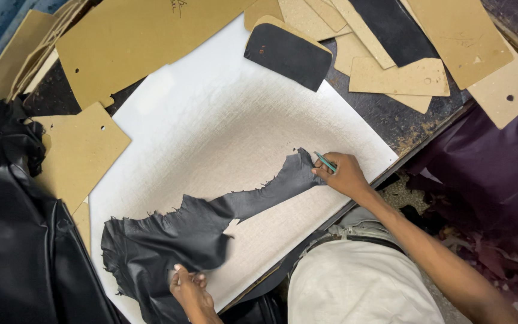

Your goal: The person lays out a large piece of black leather on a work table, places a cardboard pattern on top, and traces the outline with a pencil. They then cut the leather along the traced lines using a utility knife, remove the pattern, and repeat the process with smaller patterns to cut additional pieces.

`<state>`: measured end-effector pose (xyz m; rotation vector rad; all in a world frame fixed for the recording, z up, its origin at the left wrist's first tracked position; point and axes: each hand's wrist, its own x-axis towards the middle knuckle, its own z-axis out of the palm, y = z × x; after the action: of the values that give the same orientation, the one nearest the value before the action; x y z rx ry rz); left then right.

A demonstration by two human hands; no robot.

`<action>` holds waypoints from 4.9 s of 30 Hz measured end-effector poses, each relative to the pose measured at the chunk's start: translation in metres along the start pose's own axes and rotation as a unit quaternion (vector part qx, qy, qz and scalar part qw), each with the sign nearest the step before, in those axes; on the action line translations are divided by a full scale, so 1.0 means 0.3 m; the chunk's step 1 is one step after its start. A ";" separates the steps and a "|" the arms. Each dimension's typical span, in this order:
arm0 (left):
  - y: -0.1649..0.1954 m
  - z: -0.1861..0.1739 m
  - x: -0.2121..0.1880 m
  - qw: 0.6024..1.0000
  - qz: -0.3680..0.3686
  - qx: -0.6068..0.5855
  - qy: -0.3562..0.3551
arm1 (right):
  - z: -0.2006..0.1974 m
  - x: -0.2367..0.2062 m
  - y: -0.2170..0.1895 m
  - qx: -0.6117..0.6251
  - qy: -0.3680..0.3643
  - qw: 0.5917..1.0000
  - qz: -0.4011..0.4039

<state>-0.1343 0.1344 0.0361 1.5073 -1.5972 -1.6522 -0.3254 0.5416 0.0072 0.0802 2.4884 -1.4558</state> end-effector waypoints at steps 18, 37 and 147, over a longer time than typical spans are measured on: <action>-0.096 0.478 -0.335 0.741 0.433 0.435 -0.272 | -0.007 -0.024 -0.043 -0.065 0.031 0.997 -0.041; 0.050 0.857 -0.622 0.617 0.405 0.371 -0.564 | -0.279 0.078 0.002 0.056 0.033 0.998 0.018; 0.301 1.550 -0.315 0.894 0.341 0.166 -0.239 | -0.313 0.692 -0.226 0.085 0.034 0.995 0.028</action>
<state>-0.5348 0.4042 0.0484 0.5128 -2.4048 -1.4204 -0.5559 0.5720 0.0571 0.2335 2.3872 -1.6637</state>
